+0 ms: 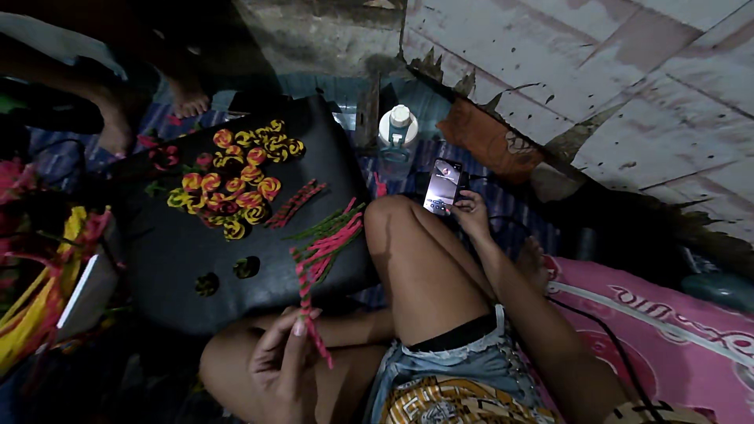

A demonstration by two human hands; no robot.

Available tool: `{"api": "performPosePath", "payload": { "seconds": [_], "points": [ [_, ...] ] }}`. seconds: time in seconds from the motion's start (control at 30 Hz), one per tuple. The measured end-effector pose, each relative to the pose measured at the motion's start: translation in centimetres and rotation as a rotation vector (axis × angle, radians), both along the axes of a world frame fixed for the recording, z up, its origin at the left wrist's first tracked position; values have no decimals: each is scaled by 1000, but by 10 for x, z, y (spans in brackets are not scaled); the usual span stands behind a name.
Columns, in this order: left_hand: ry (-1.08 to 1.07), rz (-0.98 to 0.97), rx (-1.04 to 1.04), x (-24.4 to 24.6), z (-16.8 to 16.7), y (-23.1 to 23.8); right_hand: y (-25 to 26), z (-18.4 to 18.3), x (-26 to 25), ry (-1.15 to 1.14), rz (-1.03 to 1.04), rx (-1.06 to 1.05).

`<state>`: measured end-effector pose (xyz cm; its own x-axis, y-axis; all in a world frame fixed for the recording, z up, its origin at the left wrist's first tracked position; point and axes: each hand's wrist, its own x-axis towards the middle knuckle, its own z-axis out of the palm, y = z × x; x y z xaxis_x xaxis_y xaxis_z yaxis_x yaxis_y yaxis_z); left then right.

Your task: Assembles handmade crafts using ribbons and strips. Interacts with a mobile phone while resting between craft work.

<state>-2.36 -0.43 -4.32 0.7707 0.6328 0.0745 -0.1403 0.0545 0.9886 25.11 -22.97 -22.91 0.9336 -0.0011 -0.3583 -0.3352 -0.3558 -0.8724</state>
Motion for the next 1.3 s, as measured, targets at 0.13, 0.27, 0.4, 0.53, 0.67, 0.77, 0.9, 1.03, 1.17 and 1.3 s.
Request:
{"api": "performPosePath", "payload": {
  "seconds": [0.13, 0.27, 0.4, 0.53, 0.67, 0.77, 0.9, 1.03, 1.17, 1.3],
  "points": [
    [4, 7, -1, 1, 1, -2, 3, 1, 2, -10, 15, -12],
    [3, 10, 1, 1, 1, -3, 3, -2, 2, -33, 18, -12],
    [-7, -3, 0, 1, 0, -3, 4, -1, 2, -27, 14, -9],
    [-4, -7, 4, 0, 0, -3, 4, -3, 2, -32, 17, -11],
    [-5, -2, 4, 1, 1, -5, 5, -2, 3, -27, 17, -23],
    [-4, 0, 14, 1, 0, -4, 5, -1, 4, -24, 15, -22],
    [3, -2, 17, 1, 1, -5, 5, -1, 4, -19, 13, -27],
    [0, -6, 31, 2, 0, -5, 6, -1, 5, -32, 15, -30],
    [4, -6, 32, 2, 0, -5, 6, 0, 6, -33, 31, -42],
    [0, -4, 24, 2, -1, -5, 6, 2, 5, -30, 32, -43]
  ]
}}
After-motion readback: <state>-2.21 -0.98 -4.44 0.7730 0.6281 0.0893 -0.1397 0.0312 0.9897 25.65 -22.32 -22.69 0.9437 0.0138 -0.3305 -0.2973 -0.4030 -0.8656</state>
